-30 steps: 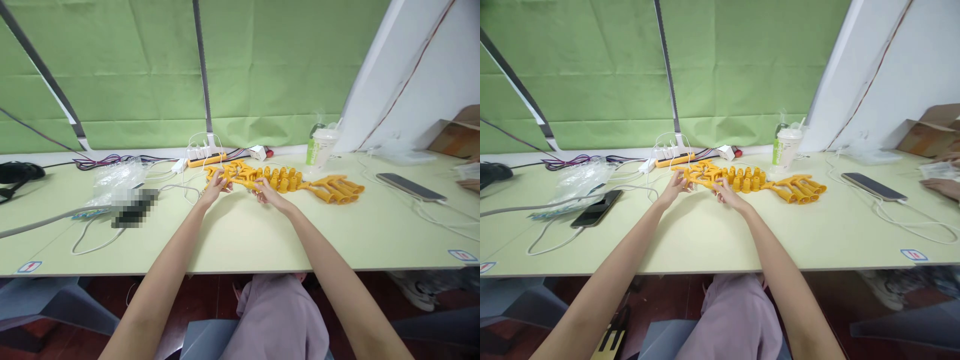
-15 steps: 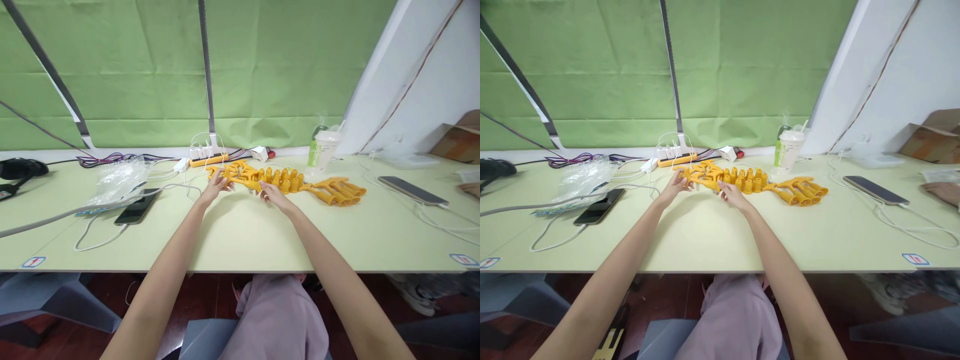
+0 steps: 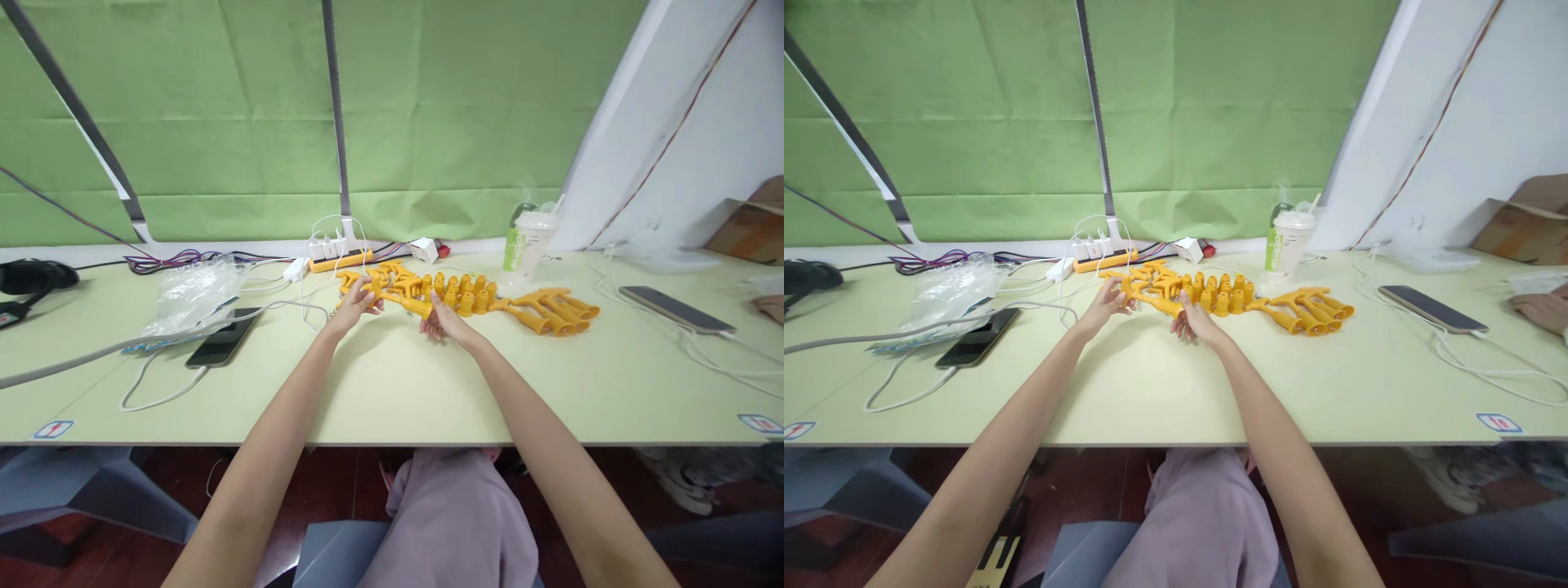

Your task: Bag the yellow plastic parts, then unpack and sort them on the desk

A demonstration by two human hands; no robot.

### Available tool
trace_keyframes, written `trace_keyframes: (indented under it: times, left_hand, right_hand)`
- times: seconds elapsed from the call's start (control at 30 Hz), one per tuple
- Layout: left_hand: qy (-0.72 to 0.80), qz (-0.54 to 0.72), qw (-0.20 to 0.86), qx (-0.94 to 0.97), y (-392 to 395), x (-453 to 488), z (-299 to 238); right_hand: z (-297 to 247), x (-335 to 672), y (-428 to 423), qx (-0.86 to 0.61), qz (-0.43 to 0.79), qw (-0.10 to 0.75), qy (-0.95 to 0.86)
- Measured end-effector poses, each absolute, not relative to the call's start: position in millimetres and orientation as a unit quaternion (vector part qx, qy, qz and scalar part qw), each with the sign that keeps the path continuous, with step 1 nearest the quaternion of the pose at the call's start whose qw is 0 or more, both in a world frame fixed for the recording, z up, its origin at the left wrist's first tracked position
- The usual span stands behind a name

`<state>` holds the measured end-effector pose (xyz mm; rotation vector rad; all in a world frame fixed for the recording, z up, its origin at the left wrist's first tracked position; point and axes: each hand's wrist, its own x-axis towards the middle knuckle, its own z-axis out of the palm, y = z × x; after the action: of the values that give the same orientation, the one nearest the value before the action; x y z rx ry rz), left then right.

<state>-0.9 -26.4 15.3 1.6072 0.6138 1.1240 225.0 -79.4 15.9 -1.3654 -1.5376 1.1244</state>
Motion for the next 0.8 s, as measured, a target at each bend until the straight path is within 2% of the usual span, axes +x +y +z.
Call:
trace_keyframes:
  times: [0.13, 0.27, 0.47, 0.63, 0.8]
  left_hand:
    - [0.268, 0.476, 0.52, 0.657, -27.5, 0.8, 15.6]
    - [0.284, 0.496, 0.519, 0.636, -26.1, -0.2, 15.7]
    - [0.303, 0.526, 0.51, 0.609, -22.2, -3.5, 14.8]
    - [0.279, 0.51, 0.517, 0.628, -24.9, -4.1, 18.2]
    - [0.265, 0.499, 0.518, 0.643, -26.7, -4.2, 20.7]
  right_hand:
    - [15.9, 228.9, -79.7, -0.548, 0.451, 0.381, -0.593]
    - [20.0, 229.8, -80.6, -0.527, 0.442, 0.414, -0.596]
    - [20.1, 223.3, -79.9, -0.493, 0.349, 0.47, -0.644]
    - [17.4, 225.2, -77.3, -0.524, 0.331, 0.469, -0.629]
    - [13.9, 229.8, -76.2, -0.525, 0.326, 0.434, -0.656]
